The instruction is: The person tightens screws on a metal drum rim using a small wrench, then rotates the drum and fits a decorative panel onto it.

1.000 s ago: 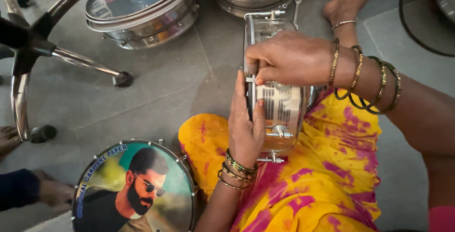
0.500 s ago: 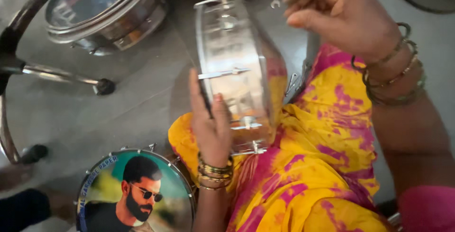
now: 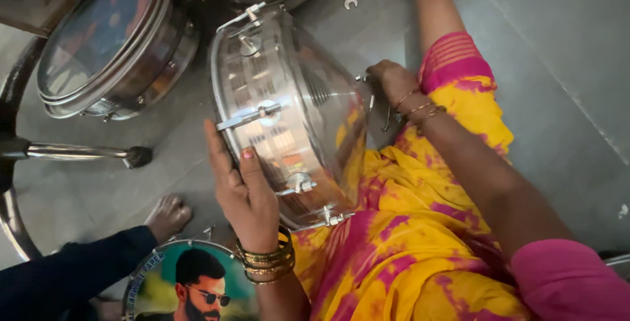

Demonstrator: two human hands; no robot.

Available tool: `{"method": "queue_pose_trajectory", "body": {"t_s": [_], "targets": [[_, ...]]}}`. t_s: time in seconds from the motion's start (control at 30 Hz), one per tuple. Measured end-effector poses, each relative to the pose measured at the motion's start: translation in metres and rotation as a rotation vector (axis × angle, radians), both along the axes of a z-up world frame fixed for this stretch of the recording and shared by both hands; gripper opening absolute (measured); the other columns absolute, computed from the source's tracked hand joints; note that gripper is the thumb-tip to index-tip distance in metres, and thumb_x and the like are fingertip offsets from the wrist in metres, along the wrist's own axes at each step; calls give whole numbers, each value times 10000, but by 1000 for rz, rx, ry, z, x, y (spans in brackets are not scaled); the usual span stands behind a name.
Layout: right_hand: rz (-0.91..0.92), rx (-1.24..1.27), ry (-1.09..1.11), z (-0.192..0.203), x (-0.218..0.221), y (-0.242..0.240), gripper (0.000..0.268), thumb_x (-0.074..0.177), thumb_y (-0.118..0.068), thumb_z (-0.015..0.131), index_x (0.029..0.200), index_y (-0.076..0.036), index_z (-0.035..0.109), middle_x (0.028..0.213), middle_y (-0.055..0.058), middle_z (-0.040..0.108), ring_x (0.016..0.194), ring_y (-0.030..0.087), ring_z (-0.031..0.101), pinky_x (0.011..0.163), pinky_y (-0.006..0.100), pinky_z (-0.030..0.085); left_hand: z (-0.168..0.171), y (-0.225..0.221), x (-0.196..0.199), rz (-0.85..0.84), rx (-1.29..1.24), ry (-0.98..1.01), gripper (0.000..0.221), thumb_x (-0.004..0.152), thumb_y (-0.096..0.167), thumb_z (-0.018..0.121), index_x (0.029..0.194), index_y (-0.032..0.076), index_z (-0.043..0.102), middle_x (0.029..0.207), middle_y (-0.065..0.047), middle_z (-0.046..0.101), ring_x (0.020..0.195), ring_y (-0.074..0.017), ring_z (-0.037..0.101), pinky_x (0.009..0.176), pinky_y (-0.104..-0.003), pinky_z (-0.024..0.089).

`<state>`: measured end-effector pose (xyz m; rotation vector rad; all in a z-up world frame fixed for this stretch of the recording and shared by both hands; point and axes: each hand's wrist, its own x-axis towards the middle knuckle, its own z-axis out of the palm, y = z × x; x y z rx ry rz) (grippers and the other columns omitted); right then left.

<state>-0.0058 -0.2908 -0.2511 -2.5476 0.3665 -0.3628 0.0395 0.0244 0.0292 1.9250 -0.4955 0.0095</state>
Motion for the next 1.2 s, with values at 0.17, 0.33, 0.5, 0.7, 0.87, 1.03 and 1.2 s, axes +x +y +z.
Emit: {"method": "queue_pose_trajectory", "body": {"t_s": [0.17,0.33,0.5,0.7,0.87,1.03,1.2], "targets": [[99,-182,102,-9,12,20,166,810,-117,633,967,-84,677,1023,117,636,1001,350,627,800,438,553,5,-9,-3,-3,24,29,553,1112,146,482,1610,-27,316,1465,-189,589,1215,-168,587,1035,-280,469],[13,-207,130,-21,12,28,154,861,-127,615,986,-64,679,1017,161,606,995,365,623,780,453,556,7,-16,-8,-21,-21,41,559,1115,160,472,1612,-33,302,1437,-190,594,1215,-191,594,1035,-292,474],[-234,-69,247,-16,10,18,104,883,-137,644,922,-84,724,1010,207,660,952,387,654,811,455,555,7,-22,-12,-9,30,-41,552,1115,176,481,1602,-30,321,1372,-185,644,1199,-217,639,1034,-312,497],[-426,1153,-160,49,-11,3,170,1017,-122,636,1126,-4,692,941,136,692,764,173,673,673,322,600,9,-25,-22,-49,-31,-7,566,1118,173,447,1602,-64,274,1514,-252,545,1354,-279,576,1113,-364,455],[-269,1352,-346,148,-46,24,236,994,-3,632,1218,52,679,1009,71,710,888,157,701,827,291,597,10,-28,-31,-73,-43,-9,569,1113,178,428,1596,-74,262,1577,-270,469,1418,-322,518,1146,-387,422],[-23,1110,-392,240,-67,65,241,958,68,614,1192,67,674,1097,57,688,1006,165,710,931,296,594,11,-29,-39,-51,13,-5,565,1104,170,431,1589,-75,278,1565,-270,484,1431,-342,527,1148,-387,428],[45,538,-421,275,-63,99,202,936,69,702,1133,26,716,1065,77,694,926,140,659,814,248,533,10,-28,-47,-92,-17,-60,538,1119,146,422,1584,-85,279,1568,-291,478,1455,-373,506,1179,-403,402]]}}
